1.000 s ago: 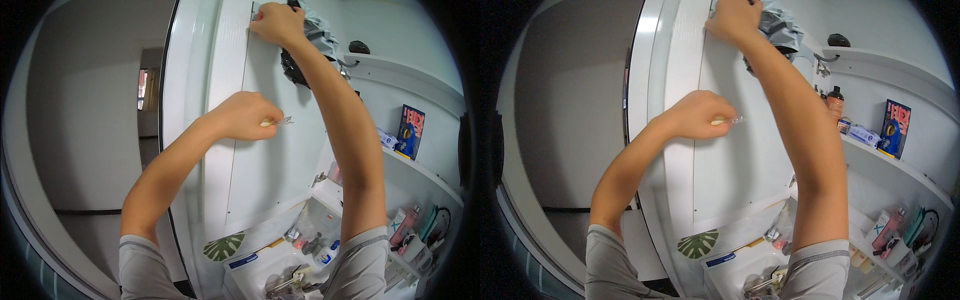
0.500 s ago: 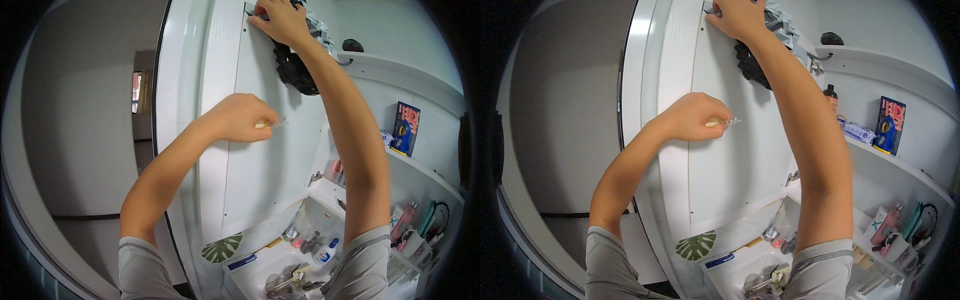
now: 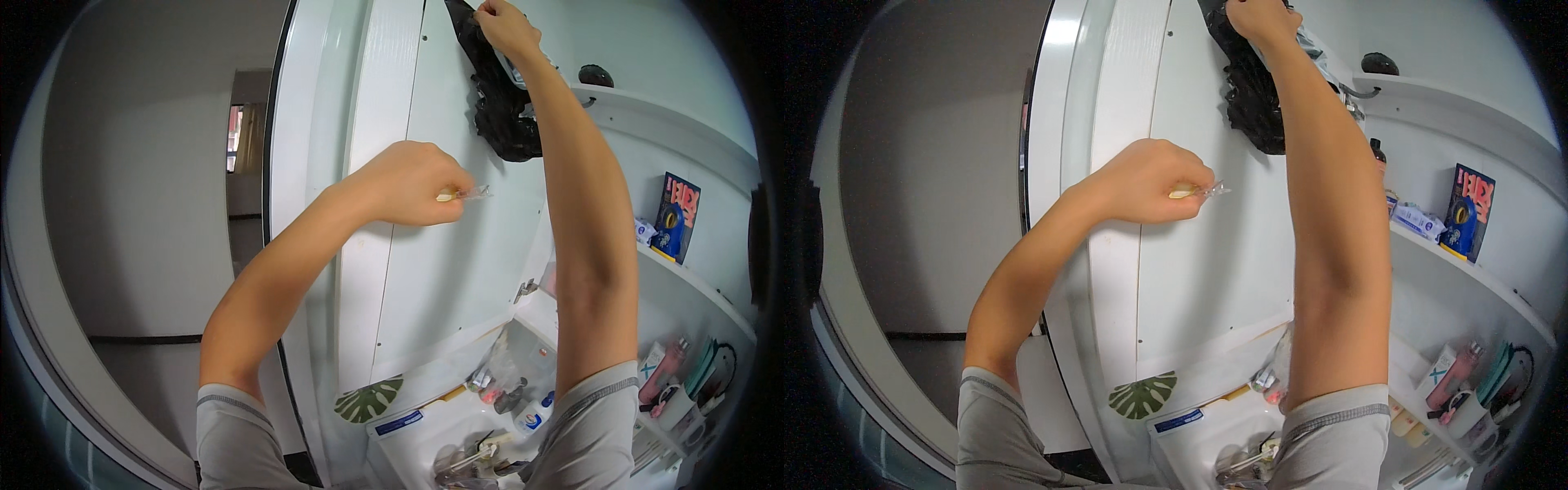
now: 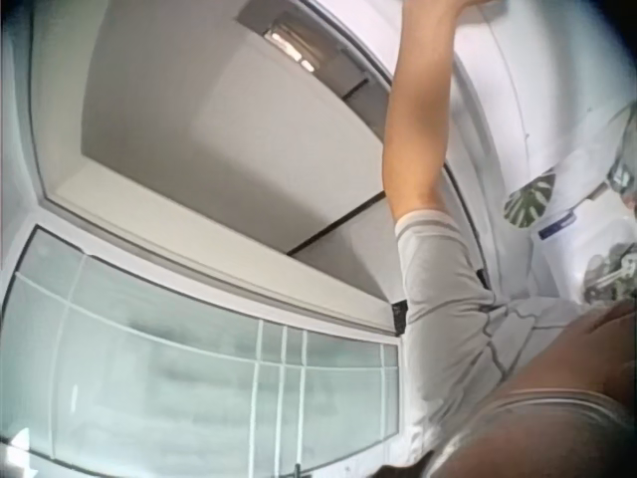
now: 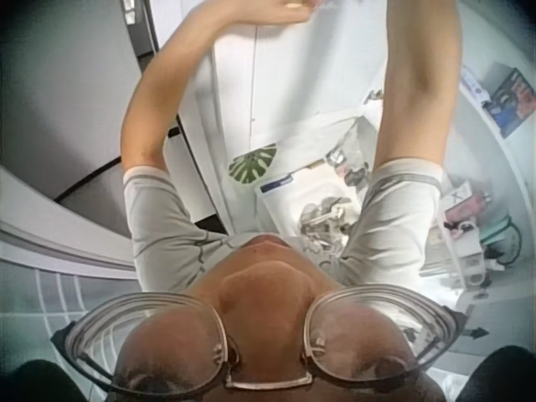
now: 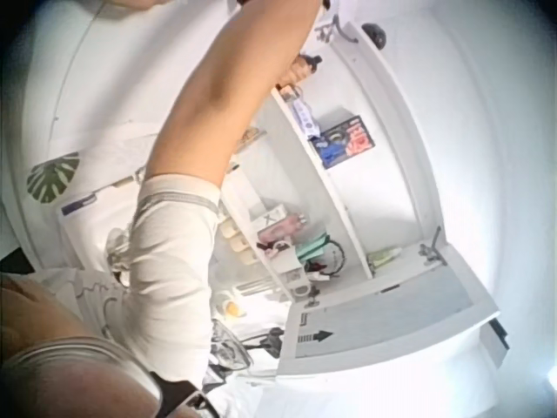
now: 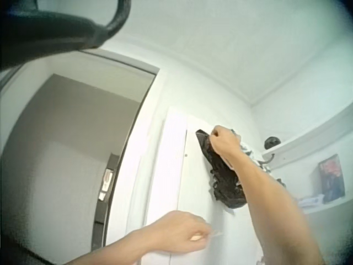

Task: The person removes a black plastic bag from a wall-mounted cabinet door and places it in a sink. They then peel the backing off a clear plastic hook strip and press it onto the inside of the cabinet door. The person repeats this process with a second hook strip, peeling the backing and adhering it to the door.

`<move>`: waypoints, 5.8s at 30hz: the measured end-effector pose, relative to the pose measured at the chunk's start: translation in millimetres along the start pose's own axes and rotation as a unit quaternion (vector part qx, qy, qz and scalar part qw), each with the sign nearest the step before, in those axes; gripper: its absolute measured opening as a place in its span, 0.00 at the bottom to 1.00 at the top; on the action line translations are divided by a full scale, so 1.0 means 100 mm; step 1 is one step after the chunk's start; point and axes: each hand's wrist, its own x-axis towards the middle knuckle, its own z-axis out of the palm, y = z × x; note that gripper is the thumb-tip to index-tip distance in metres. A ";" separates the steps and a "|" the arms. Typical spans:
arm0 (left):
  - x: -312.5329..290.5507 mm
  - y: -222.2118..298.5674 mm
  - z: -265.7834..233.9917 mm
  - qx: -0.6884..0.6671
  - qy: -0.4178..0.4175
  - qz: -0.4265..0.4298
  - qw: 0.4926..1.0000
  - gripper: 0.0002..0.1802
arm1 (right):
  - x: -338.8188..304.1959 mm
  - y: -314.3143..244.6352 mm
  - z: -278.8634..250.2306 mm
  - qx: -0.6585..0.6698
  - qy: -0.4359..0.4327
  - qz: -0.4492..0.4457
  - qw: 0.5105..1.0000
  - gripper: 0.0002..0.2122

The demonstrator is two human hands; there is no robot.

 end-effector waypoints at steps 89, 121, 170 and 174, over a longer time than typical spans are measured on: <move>1.03 0.30 0.42 -0.227 -0.047 -0.041 0.972 0.11 | -3.66 1.38 -1.58 0.120 -0.101 0.038 0.987 0.19; -1.59 2.20 2.93 -0.805 -0.170 -0.349 0.448 0.13 | -7.35 0.15 -3.78 -0.289 -0.581 0.450 0.614 0.08; -1.29 1.09 1.30 -0.587 0.142 -0.302 0.738 0.25 | -3.07 0.30 -0.58 0.273 -0.141 -0.030 0.951 0.06; -1.43 1.08 1.36 -0.571 0.128 -0.300 0.754 0.22 | -2.68 0.35 -0.26 0.277 -0.111 -0.093 0.950 0.05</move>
